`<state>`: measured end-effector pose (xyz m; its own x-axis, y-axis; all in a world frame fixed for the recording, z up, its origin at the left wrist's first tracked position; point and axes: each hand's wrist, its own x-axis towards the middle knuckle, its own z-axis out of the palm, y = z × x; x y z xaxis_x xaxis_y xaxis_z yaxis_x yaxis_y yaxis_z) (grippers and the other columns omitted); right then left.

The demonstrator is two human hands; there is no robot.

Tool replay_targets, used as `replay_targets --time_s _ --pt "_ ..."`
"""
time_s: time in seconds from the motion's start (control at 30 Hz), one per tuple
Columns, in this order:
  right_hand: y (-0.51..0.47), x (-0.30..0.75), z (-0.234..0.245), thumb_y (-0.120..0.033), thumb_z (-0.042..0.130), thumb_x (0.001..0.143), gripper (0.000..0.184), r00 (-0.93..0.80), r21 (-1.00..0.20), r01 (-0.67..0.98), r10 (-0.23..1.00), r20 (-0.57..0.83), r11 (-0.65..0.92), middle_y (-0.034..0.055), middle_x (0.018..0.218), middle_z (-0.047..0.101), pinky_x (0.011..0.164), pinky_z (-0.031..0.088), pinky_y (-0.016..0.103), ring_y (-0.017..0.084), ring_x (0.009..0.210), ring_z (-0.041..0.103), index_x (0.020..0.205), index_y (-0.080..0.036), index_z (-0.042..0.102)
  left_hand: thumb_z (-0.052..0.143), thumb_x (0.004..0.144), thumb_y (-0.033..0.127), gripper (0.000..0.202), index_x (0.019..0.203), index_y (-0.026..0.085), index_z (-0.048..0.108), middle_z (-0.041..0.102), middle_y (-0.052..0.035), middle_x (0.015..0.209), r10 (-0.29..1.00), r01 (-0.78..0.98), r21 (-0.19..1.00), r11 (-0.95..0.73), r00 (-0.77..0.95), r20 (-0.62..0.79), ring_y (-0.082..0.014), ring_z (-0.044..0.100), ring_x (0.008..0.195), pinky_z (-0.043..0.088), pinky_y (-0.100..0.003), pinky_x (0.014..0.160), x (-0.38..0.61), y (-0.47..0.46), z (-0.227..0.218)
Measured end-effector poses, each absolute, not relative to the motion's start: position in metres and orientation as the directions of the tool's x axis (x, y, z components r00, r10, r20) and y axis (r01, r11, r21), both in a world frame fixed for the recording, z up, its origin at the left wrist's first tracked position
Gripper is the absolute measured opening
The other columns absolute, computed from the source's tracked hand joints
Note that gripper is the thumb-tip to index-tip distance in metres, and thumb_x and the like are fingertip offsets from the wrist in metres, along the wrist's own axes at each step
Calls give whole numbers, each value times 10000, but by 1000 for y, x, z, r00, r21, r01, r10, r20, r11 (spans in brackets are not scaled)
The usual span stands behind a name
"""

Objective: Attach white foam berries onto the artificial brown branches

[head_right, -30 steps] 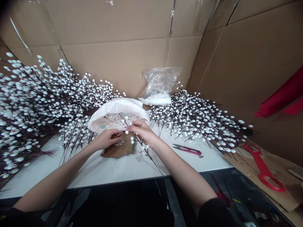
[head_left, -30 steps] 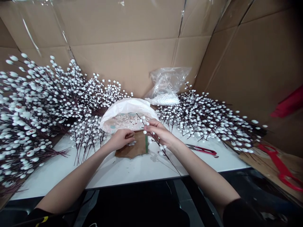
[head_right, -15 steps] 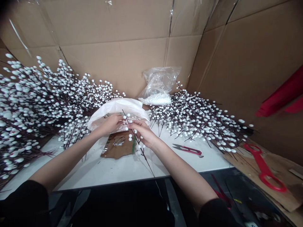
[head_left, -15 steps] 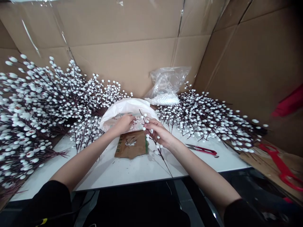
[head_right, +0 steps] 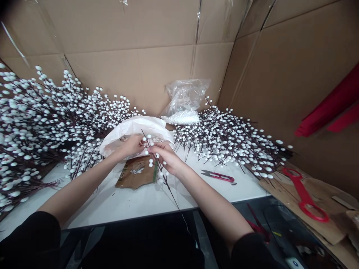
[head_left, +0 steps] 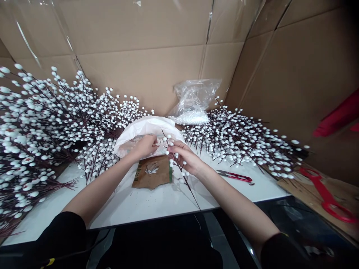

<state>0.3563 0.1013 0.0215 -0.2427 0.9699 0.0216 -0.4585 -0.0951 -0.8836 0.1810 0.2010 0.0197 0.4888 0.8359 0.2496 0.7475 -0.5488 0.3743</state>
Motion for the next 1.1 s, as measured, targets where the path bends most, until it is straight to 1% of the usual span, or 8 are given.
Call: replay_targets --time_s 0.13,0.27,0.47,0.57,0.7,0.77,0.93,1.1 --pt "100 356 22 -232 769 579 165 -235 -889 -445 972 4 -104 -49 579 573 471 351 211 78 495 485 640 -181 624 570 711 212 97 790 156 567 623 -29 720 818 708 410 -575 483 314 -171 576 671 421 -268 619 177 179 27" --pt "99 354 20 -220 762 597 147 -252 -896 -437 967 32 -85 -50 571 564 470 334 210 73 494 474 639 -182 627 599 760 272 167 878 163 554 624 -22 798 800 465 667 -582 472 369 -148 593 704 461 -254 630 167 148 28" --pt "98 352 19 -252 730 626 131 -287 -933 -348 958 10 -95 -47 516 530 429 290 208 74 456 445 631 -171 626 665 755 343 243 889 161 575 643 -43 890 875 182 915 -359 408 262 -142 630 720 517 -274 661 162 115 22" --pt "97 350 19 -243 704 627 105 -278 -946 -307 961 -12 -101 -41 513 535 401 262 204 73 438 430 635 -165 634 711 714 334 274 873 163 567 651 -61 985 906 82 943 -322 314 282 -167 659 796 542 -300 706 165 108 19" --pt "96 349 18 -253 699 624 118 -263 -955 -270 964 -45 -118 -45 493 527 383 208 200 67 418 409 612 -165 621 746 681 316 303 860 181 541 651 8 708 921 43 948 -316 253 296 -155 667 632 535 -265 592 168 101 20" --pt "95 348 18 -258 710 627 124 -283 -957 -264 958 -41 -119 -49 496 529 399 225 198 63 422 408 621 -166 627 747 681 310 280 829 178 550 639 20 651 915 26 948 -318 272 299 -142 650 569 521 -250 544 168 99 23" --pt "92 345 18 -253 715 641 114 -342 -947 -311 939 35 -78 -26 611 611 478 315 201 77 511 480 706 -166 681 752 669 305 270 848 159 612 655 7 680 922 -25 964 -266 283 262 -154 664 635 563 -288 615 168 95 28" --pt "92 346 18 -248 708 644 100 -322 -951 -298 947 17 -84 -41 566 564 445 267 202 66 466 425 671 -167 655 737 691 315 280 891 157 622 659 -5 764 925 -59 971 -232 297 239 -144 666 645 573 -283 625 169 92 32"
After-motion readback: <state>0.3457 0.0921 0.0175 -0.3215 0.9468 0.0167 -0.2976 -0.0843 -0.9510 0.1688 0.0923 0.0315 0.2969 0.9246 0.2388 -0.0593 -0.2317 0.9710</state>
